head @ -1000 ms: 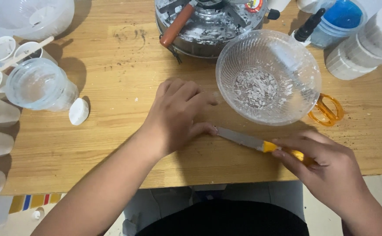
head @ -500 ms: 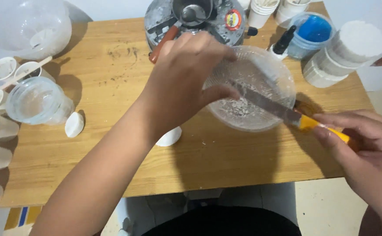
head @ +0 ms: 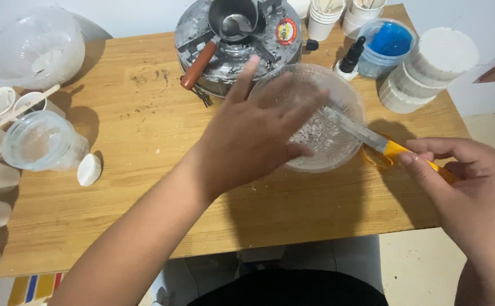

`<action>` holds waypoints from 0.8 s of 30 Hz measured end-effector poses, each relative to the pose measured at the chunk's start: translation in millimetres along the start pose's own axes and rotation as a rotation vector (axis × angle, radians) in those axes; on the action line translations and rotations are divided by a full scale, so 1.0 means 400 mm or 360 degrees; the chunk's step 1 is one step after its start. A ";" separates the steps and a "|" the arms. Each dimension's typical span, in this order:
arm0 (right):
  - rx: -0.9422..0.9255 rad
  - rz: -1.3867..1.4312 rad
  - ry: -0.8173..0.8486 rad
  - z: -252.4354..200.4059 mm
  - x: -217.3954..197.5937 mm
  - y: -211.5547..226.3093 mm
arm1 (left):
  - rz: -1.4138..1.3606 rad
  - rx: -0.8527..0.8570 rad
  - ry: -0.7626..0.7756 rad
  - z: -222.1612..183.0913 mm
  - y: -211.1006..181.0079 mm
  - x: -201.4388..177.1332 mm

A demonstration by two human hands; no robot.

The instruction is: Using a knife to scrape and trim the edges of a small white wax block to smooth and shape it.

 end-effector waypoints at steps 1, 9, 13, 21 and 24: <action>0.0000 0.0000 0.0000 0.000 0.001 0.002 | 0.0000 0.0000 0.0000 0.005 -0.005 -0.003; 0.0013 0.0130 -0.0001 0.007 -0.002 -0.074 | -0.0207 -0.0181 0.0127 0.009 0.006 0.011; -0.0094 0.0230 -0.0011 -0.006 -0.009 -0.112 | -0.0358 -0.0245 -0.0029 -0.007 0.034 0.023; -0.0264 -0.0081 0.0058 -0.017 -0.041 -0.153 | -0.0646 -0.0226 -0.0152 -0.023 0.038 0.021; -0.0034 -0.0120 0.0276 -0.032 -0.072 -0.287 | -0.0589 -0.0087 -0.0238 -0.059 0.059 -0.040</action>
Point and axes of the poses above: each hand's wrist, its own z-axis towards the middle knuckle, its own x-axis out of the palm, y = z × x, the point moved 3 cm from there along z, towards the middle knuckle, and after that the axes turned 4 degrees about -x, right-handed, at the moved point
